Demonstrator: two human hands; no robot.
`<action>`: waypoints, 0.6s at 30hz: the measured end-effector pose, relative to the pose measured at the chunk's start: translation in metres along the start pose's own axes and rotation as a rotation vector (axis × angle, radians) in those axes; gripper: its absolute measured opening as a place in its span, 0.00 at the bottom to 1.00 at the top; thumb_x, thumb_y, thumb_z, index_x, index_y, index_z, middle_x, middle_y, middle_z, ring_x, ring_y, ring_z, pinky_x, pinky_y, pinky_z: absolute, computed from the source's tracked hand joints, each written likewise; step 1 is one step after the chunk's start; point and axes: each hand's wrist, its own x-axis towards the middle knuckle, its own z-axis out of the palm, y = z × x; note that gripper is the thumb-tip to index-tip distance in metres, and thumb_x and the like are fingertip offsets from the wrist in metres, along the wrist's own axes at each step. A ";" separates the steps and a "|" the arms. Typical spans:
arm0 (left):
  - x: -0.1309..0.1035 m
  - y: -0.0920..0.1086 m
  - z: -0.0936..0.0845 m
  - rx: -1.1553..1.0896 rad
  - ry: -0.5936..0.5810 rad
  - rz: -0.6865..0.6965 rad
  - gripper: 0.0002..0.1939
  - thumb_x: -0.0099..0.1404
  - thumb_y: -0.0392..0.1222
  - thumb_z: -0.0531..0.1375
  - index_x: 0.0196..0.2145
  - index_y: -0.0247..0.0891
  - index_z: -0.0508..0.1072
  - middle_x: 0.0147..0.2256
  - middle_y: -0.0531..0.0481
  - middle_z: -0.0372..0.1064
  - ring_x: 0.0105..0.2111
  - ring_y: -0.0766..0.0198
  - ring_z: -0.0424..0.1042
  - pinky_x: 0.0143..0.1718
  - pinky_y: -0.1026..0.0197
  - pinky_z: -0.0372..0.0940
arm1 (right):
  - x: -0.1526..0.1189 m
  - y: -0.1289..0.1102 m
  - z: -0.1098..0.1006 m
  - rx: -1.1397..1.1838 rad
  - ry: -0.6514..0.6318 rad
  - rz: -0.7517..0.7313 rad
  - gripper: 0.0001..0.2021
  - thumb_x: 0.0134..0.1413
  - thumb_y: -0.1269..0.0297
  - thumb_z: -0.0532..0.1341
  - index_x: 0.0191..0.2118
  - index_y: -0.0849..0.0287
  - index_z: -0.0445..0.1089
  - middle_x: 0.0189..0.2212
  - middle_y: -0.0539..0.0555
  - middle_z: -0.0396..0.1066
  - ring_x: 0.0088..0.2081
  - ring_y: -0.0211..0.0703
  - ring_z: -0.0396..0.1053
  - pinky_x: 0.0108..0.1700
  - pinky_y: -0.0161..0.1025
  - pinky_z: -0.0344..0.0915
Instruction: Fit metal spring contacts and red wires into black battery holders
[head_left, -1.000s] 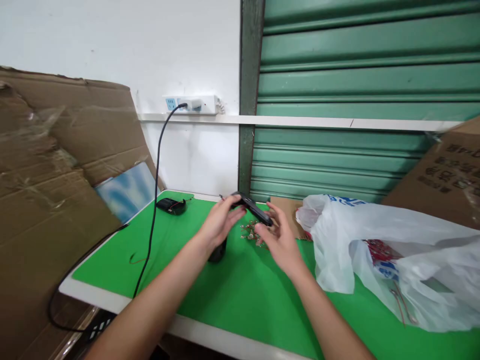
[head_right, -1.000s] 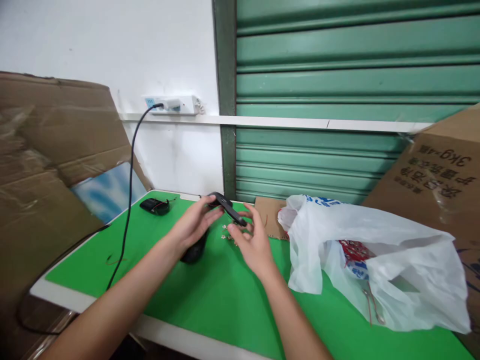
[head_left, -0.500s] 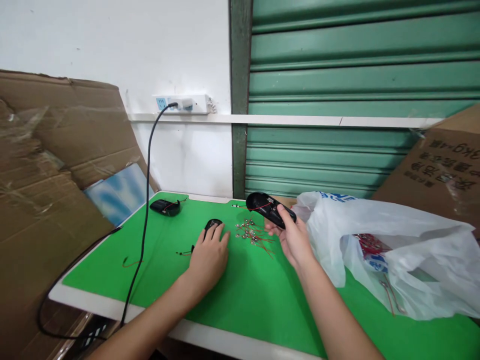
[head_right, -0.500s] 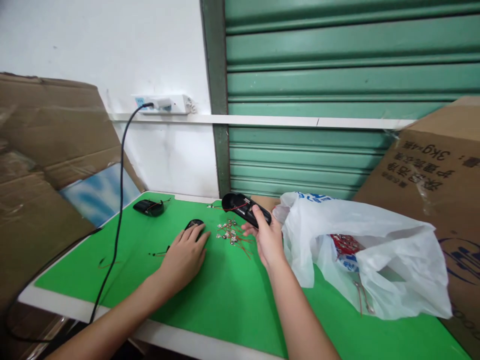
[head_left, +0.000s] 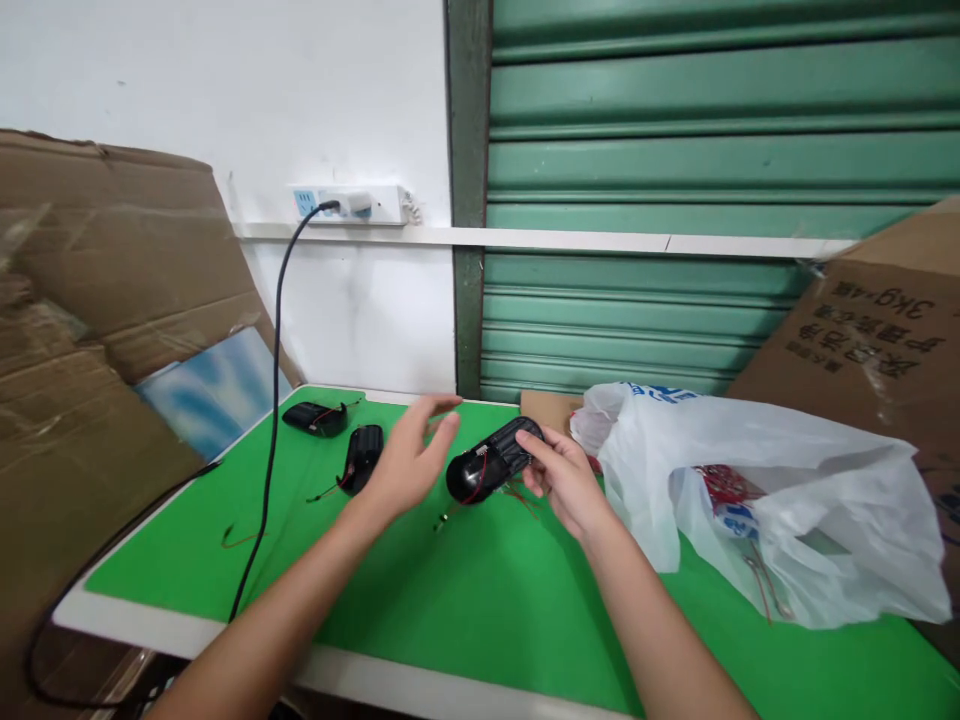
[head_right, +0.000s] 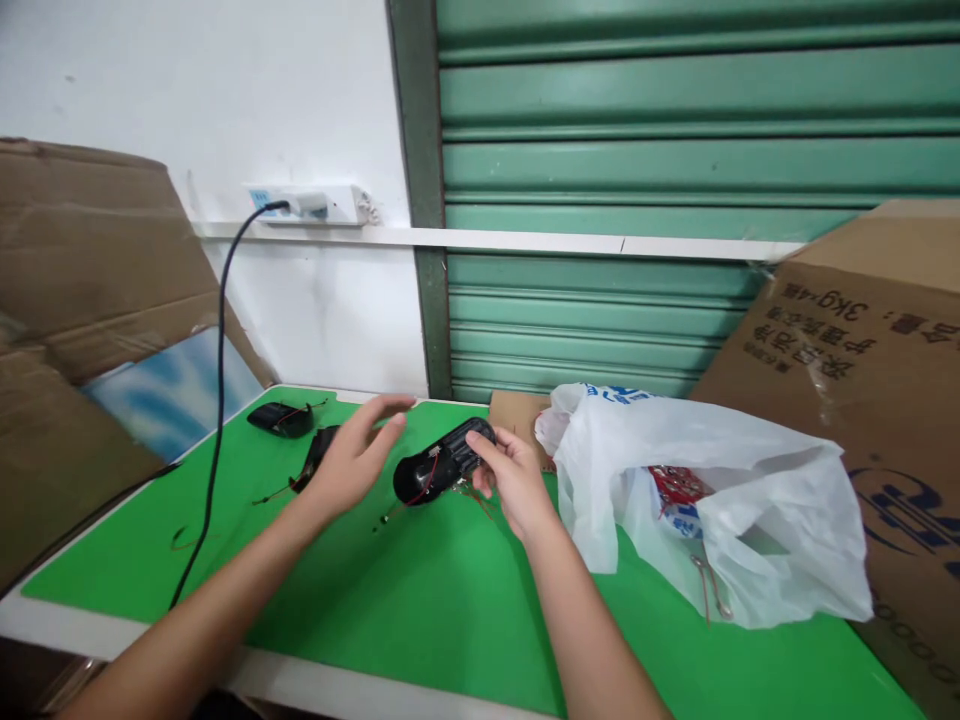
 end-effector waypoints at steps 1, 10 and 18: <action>0.006 0.004 0.011 -0.206 -0.078 -0.104 0.21 0.71 0.54 0.54 0.53 0.39 0.73 0.55 0.40 0.71 0.56 0.52 0.70 0.58 0.50 0.65 | 0.000 0.000 -0.001 0.007 -0.002 -0.003 0.32 0.37 0.44 0.75 0.39 0.63 0.64 0.20 0.45 0.64 0.16 0.27 0.59 0.15 0.24 0.51; -0.006 -0.018 0.057 -0.952 -0.559 -0.638 0.26 0.71 0.58 0.52 0.52 0.35 0.73 0.38 0.40 0.77 0.31 0.58 0.76 0.31 0.59 0.70 | 0.006 0.002 -0.002 -0.080 0.168 -0.092 0.36 0.35 0.41 0.75 0.43 0.63 0.66 0.28 0.49 0.68 0.24 0.32 0.67 0.22 0.29 0.65; -0.016 -0.028 0.074 -0.977 -0.350 -0.511 0.26 0.66 0.56 0.61 0.56 0.39 0.69 0.41 0.47 0.75 0.36 0.60 0.74 0.39 0.61 0.66 | 0.007 0.019 -0.001 -0.326 0.228 -0.237 0.30 0.40 0.43 0.74 0.38 0.63 0.67 0.24 0.49 0.68 0.20 0.31 0.62 0.19 0.28 0.59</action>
